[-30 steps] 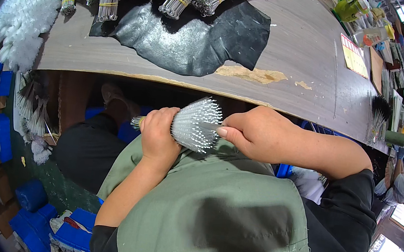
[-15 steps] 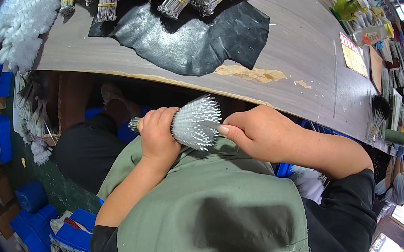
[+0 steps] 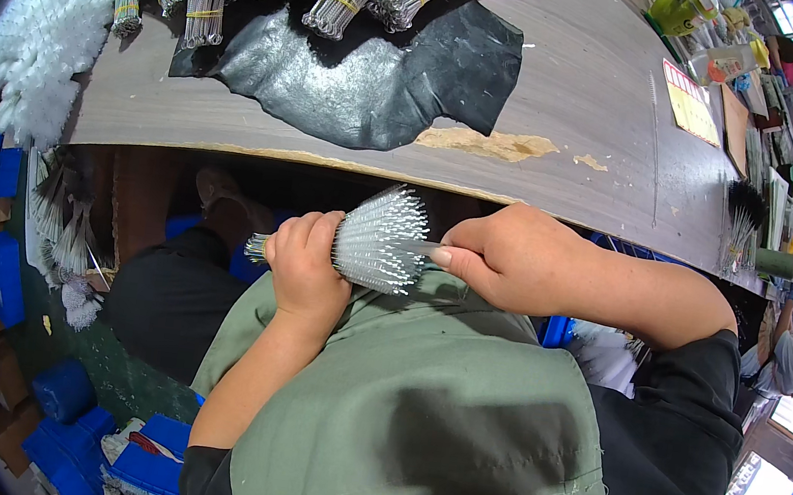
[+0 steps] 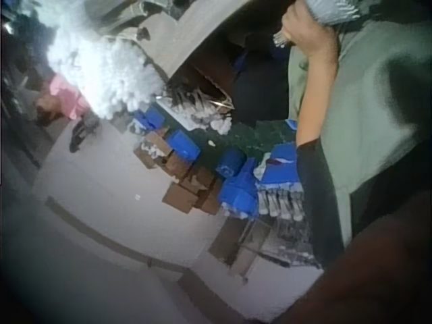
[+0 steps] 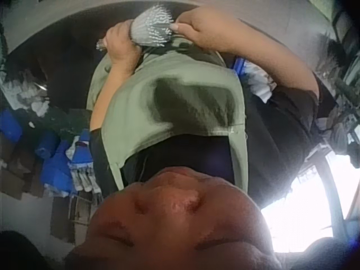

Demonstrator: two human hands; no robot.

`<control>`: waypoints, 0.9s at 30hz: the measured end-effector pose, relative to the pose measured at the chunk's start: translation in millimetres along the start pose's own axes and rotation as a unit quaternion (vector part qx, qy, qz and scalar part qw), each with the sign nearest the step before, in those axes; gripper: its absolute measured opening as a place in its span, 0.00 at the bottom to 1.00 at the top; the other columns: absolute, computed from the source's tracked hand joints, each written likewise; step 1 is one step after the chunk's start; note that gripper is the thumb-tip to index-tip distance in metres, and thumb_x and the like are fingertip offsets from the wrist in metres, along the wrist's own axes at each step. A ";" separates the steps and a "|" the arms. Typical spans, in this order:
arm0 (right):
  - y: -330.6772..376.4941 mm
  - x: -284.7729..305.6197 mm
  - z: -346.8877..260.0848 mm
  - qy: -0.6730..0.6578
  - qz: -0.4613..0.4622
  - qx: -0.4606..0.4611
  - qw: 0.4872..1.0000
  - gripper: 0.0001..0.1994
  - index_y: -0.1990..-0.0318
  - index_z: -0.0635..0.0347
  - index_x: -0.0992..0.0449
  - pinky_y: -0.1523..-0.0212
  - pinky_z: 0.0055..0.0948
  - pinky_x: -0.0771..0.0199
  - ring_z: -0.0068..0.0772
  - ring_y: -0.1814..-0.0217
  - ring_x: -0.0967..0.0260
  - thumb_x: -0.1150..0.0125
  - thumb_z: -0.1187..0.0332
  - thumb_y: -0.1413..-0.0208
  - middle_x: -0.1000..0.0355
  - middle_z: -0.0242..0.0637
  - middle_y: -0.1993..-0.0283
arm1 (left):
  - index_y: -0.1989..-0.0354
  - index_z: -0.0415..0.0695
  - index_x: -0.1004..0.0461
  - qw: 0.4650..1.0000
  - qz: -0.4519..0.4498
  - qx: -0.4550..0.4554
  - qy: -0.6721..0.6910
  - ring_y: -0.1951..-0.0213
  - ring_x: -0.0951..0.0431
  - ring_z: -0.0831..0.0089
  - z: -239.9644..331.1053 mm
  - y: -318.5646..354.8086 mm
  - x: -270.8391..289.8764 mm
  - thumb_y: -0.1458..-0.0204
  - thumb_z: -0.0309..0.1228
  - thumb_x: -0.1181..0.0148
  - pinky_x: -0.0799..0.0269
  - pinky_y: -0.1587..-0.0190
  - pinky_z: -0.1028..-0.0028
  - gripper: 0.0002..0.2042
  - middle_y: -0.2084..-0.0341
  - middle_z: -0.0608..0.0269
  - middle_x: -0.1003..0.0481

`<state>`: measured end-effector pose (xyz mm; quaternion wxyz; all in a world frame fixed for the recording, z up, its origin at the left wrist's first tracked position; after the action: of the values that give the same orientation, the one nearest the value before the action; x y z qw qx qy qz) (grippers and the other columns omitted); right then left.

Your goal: Trimming excess bristles from circular brush components using scissors in a factory setting.

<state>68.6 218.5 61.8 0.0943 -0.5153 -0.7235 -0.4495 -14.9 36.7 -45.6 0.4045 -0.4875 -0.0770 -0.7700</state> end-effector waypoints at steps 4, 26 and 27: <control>-1.6 0.3 -0.8 -0.005 0.006 0.004 1.000 0.21 0.70 0.66 0.24 0.59 0.48 0.31 0.57 0.65 0.29 0.55 0.57 0.38 0.27 0.53 0.71 | 0.58 0.44 0.26 1.000 0.002 -0.008 -0.005 0.59 0.28 0.60 1.0 -0.3 0.6 0.63 0.23 0.39 0.39 0.54 0.63 0.18 0.63 0.61 0.26; -14.7 -50.9 31.2 -0.448 0.124 0.111 0.878 0.25 0.55 0.62 0.34 0.78 0.16 0.48 0.14 0.78 0.52 0.65 0.46 0.33 0.46 0.24 0.75 | 0.52 0.36 0.28 0.806 -0.120 0.199 0.545 0.53 0.24 0.66 -40.6 21.3 -63.1 0.47 0.22 0.48 0.29 0.47 0.69 0.13 0.56 0.56 0.24; -16.2 -54.1 29.1 -0.474 0.115 0.109 0.866 0.25 0.55 0.62 0.35 0.78 0.16 0.47 0.14 0.78 0.52 0.65 0.46 0.34 0.46 0.24 0.75 | 0.52 0.35 0.29 0.922 -0.195 0.060 0.330 0.54 0.24 0.65 -41.0 17.1 -70.3 0.45 0.23 0.51 0.29 0.47 0.68 0.13 0.56 0.55 0.24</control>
<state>89.1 203.5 3.6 -0.1528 -0.7323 -0.6614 -0.0554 -17.3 42.9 -128.5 0.2777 -0.1561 -0.0786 -0.9446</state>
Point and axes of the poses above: each hand's wrist, its own y-axis away from the middle knuckle, its own x-axis out of the back of the hand, z = x × y, the point moved 4 cm from there along -y, towards the middle knuckle
